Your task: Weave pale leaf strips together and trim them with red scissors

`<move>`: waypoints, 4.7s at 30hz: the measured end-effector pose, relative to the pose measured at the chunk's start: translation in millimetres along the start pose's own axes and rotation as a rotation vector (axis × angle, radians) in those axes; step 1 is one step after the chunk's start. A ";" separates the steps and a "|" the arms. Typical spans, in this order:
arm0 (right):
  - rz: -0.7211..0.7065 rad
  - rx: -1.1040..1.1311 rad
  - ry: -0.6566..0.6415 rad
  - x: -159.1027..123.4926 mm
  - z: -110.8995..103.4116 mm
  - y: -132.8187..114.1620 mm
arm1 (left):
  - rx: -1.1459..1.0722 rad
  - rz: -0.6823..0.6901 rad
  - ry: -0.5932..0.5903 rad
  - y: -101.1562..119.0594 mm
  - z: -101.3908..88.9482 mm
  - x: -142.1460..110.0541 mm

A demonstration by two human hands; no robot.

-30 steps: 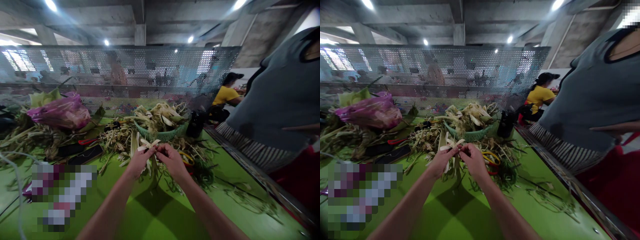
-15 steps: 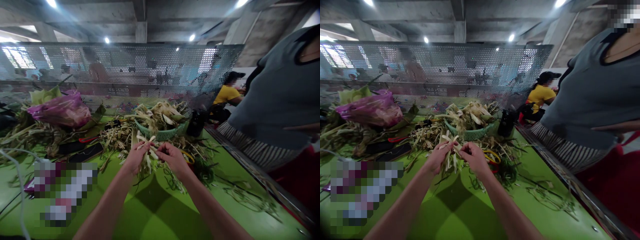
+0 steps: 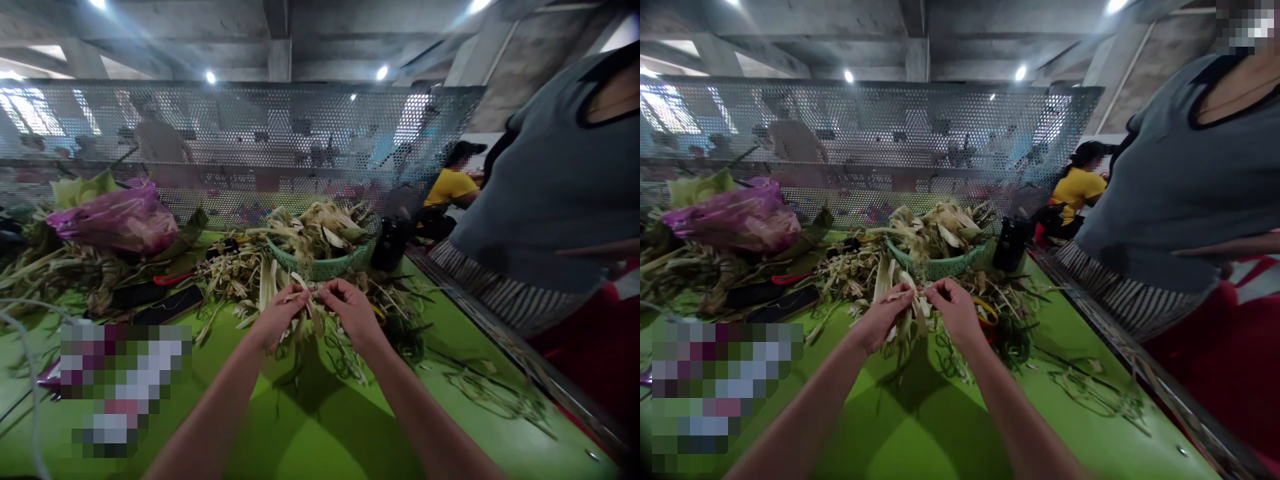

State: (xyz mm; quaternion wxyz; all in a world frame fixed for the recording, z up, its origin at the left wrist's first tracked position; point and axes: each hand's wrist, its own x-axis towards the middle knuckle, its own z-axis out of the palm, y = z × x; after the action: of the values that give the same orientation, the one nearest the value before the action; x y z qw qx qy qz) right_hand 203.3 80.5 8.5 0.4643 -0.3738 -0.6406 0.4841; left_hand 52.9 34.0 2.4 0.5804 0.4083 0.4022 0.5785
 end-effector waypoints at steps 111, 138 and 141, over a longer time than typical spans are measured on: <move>-0.006 0.025 -0.138 1.8 -11.6 -10.2 | -0.068 -0.075 -0.005 -3.3 0.1 1.5; 0.038 0.028 -0.018 3.7 -9.6 -1.3 | 0.079 0.058 -0.066 -6.8 6.5 -0.7; -0.004 -0.019 0.002 4.8 -9.3 0.2 | 0.066 0.038 -0.080 -7.7 6.7 -1.1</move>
State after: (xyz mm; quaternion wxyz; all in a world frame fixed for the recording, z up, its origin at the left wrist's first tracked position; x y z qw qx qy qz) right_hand 210.8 87.6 10.4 0.4622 -0.3772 -0.6458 0.4765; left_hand 61.8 32.9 -2.5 0.5710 0.4577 0.3899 0.5591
